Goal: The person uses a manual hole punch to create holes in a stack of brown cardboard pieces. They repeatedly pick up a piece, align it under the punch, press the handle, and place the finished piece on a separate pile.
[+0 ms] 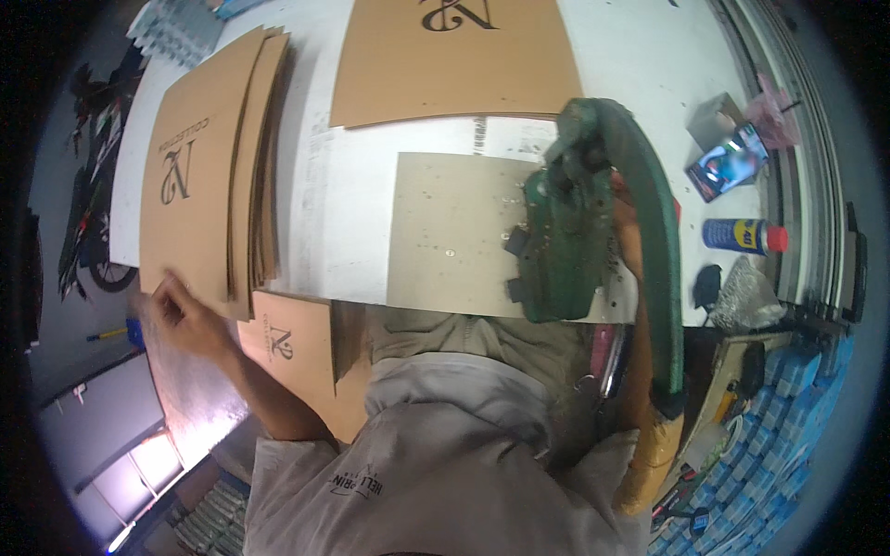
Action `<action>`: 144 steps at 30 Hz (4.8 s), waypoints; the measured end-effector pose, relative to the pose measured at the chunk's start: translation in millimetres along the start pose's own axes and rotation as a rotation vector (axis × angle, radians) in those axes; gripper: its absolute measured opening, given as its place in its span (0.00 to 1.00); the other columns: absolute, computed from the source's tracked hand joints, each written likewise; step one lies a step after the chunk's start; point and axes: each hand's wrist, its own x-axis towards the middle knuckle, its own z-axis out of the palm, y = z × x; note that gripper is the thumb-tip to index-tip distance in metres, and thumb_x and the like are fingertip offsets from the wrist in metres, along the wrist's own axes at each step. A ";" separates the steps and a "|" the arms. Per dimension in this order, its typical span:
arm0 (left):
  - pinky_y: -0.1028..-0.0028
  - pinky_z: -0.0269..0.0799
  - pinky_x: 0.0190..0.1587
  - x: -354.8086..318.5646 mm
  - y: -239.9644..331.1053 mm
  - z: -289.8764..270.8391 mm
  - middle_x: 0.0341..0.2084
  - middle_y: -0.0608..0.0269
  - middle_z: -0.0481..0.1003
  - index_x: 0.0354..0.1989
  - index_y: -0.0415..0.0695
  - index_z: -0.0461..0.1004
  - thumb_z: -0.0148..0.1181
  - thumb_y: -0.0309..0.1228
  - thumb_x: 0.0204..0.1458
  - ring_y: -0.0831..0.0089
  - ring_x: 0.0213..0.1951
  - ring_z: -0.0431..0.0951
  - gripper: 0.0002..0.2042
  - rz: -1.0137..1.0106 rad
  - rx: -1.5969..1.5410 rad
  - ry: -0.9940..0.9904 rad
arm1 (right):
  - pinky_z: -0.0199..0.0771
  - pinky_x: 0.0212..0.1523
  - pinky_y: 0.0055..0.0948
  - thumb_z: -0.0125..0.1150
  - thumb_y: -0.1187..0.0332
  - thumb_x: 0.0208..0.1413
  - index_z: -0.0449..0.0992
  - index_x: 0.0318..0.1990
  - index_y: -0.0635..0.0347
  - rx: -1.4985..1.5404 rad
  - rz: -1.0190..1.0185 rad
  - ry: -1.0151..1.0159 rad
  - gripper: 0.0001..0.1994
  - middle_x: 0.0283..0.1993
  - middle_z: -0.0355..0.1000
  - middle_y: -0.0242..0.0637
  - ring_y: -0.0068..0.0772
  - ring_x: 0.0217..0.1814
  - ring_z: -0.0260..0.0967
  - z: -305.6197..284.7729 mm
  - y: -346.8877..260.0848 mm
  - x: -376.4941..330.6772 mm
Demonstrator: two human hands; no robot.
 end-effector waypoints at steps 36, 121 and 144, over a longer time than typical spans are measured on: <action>0.55 0.75 0.53 -99.7 124.8 278.3 0.53 0.50 0.79 0.54 0.45 0.77 0.59 0.23 0.53 0.49 0.49 0.79 0.19 0.921 -0.288 -1.051 | 0.79 0.41 0.28 0.64 0.69 0.63 0.81 0.47 0.62 0.489 0.286 0.037 0.09 0.42 0.80 0.34 0.25 0.41 0.77 59.2 -51.4 26.3; 0.62 0.75 0.49 -168.7 167.7 206.7 0.41 0.58 0.81 0.42 0.38 0.85 0.74 0.32 0.46 0.55 0.43 0.77 0.16 0.531 -0.469 -1.073 | 0.78 0.41 0.28 0.60 0.59 0.67 0.81 0.53 0.67 -0.397 0.271 -0.032 0.19 0.44 0.81 0.38 0.29 0.42 0.78 -36.5 -146.5 -12.0; 0.78 0.70 0.38 -107.6 166.4 222.5 0.34 0.64 0.79 0.44 0.35 0.78 0.56 0.30 0.69 0.80 0.37 0.75 0.10 -0.302 -0.926 -0.482 | 0.75 0.44 0.27 0.62 0.74 0.65 0.79 0.56 0.66 -0.577 0.202 0.090 0.14 0.42 0.79 0.39 0.26 0.40 0.76 -53.4 -13.6 -35.8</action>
